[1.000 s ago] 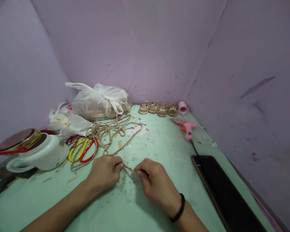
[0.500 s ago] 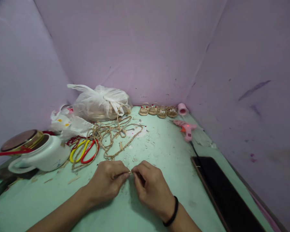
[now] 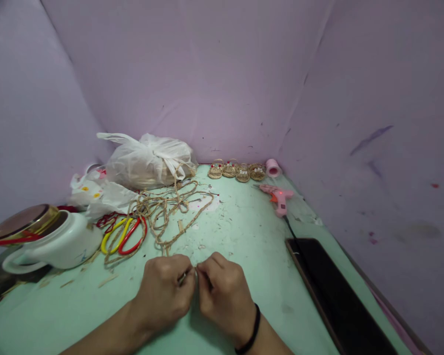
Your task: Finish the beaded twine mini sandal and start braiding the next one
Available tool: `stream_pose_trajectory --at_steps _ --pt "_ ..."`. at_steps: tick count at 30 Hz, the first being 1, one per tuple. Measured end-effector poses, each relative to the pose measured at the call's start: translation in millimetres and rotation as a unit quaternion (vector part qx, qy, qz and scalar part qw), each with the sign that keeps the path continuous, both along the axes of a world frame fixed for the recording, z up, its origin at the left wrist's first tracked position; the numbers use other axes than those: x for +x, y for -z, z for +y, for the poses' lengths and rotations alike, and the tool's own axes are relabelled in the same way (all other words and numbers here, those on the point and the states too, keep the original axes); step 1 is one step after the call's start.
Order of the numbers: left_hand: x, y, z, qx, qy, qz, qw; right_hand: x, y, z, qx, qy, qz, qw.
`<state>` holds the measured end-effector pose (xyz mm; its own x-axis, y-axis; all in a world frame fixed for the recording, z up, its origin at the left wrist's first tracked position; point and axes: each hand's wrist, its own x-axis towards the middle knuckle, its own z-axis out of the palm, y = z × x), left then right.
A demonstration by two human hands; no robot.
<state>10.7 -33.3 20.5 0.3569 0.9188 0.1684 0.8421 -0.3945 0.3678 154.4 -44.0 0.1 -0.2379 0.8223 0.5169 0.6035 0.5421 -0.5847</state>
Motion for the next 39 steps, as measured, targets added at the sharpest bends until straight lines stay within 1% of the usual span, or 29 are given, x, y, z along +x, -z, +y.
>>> stream_pose_trajectory --at_steps 3,4,6,8,11,15,17,20,21,22,24,26,29,30,31,34,35,36,37,39 --pt "-2 -3.1 3 -0.012 0.058 0.008 0.998 3 0.6 5 -0.013 0.048 0.018 0.999" --pt "-3 -3.8 4 -0.026 0.064 0.001 0.998 5 0.3 6 -0.017 0.062 0.022 0.998" --pt "-8 -4.2 6 -0.046 0.039 -0.017 0.998 8 -1.1 9 -0.025 0.080 0.028 0.996" --pt "-11 -3.8 8 -0.050 -0.012 -0.035 0.998 6 -3.0 8 -0.029 0.082 0.036 0.996" --pt "-11 -2.3 11 -0.051 -0.076 -0.060 0.994 -1 -5.8 0 -0.018 0.052 0.048 0.997" --pt "-12 0.1 16 -0.061 -0.104 -0.072 0.990 -7 -7.1 -6 0.003 0.004 0.045 0.999" --pt "-16 0.3 19 -0.059 -0.085 -0.076 0.992 -3 -6.7 -4 0.007 0.019 0.049 0.999" --pt "-23 -1.1 22 -0.055 -0.009 -0.080 0.995 5 -6.5 2 0.003 0.088 0.062 0.994" --pt "-25 -1.7 22 -0.052 0.007 -0.079 0.995 7 -6.8 3 0.000 0.105 0.065 0.992" --pt "-25 -2.1 22 -0.046 0.006 -0.076 0.996 8 -7.2 3 -0.001 0.114 0.066 0.991" --pt "-23 -2.4 21 -0.031 -0.035 -0.058 0.997 5 -8.2 0 0.000 0.102 0.067 0.992" --pt "-18 -1.8 21 -0.017 -0.084 -0.034 0.996 -1 -9.0 -5 0.005 0.071 0.070 0.995" --pt "-17 0.2 25 -0.013 -0.125 -0.002 0.992 -5 -8.6 -10 0.010 0.032 0.067 0.997" --pt "-18 0.9 27 -0.019 -0.122 0.003 0.992 -4 -8.3 -9 0.011 0.031 0.066 0.997" --pt "-21 1.4 29 -0.028 -0.104 0.001 0.994 -1 -7.9 -7 0.013 0.039 0.066 0.997" --pt "-32 1.9 34 -0.046 -0.014 -0.031 0.998 7 -8.1 0 0.017 0.091 0.072 0.993" --pt "-34 1.9 34 -0.040 -0.007 -0.040 0.998 9 -8.6 2 0.017 0.100 0.074 0.992" --pt "-35 2.0 34 -0.028 -0.020 -0.041 0.999 8 -9.2 1 0.015 0.095 0.072 0.993" --pt "-34 2.1 32 -0.013 -0.048 -0.035 0.998 5 -9.7 0 0.016 0.076 0.070 0.994" --pt "-28 2.8 30 0.015 -0.099 -0.009 0.995 -3 -10.4 -6 0.013 0.014 0.065 0.998"
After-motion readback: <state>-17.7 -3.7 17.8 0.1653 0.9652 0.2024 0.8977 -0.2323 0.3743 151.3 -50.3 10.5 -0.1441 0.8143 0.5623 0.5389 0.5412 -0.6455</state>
